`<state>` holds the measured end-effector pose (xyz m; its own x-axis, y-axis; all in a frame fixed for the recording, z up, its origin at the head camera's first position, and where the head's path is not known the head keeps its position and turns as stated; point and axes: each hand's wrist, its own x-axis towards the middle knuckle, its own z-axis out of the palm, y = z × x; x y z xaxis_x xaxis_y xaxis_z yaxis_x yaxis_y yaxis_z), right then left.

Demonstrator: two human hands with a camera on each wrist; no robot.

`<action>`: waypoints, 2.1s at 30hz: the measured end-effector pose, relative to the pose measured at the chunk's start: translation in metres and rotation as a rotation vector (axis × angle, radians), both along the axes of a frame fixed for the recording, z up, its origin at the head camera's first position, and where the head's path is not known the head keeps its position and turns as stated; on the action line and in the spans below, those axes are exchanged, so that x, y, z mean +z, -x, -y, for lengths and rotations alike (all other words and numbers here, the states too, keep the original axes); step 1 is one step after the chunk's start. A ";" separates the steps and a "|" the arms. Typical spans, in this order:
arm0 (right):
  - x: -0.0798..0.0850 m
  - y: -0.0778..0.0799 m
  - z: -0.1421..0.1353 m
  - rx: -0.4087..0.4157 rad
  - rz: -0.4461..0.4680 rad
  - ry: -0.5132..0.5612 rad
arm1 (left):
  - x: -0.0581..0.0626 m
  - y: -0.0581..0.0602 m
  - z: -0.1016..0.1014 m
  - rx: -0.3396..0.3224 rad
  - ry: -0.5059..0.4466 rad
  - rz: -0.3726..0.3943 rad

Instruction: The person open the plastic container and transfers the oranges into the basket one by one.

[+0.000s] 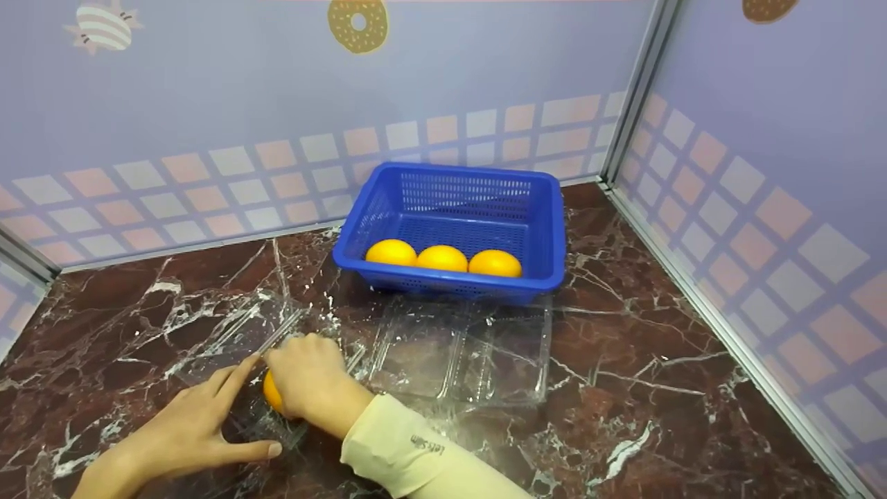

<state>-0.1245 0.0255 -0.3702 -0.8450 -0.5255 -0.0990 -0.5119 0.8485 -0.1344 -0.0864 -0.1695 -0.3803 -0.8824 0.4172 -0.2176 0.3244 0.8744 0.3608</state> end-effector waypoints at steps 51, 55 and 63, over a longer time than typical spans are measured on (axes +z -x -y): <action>-0.007 -0.016 0.002 -0.005 -0.109 0.051 | -0.009 -0.004 -0.006 0.038 0.054 -0.139; -0.009 -0.018 0.001 -0.014 -0.113 0.062 | -0.009 -0.003 -0.006 0.046 0.057 -0.142; -0.017 -0.020 -0.004 -0.034 -0.085 0.126 | -0.011 -0.006 -0.007 0.047 0.071 -0.151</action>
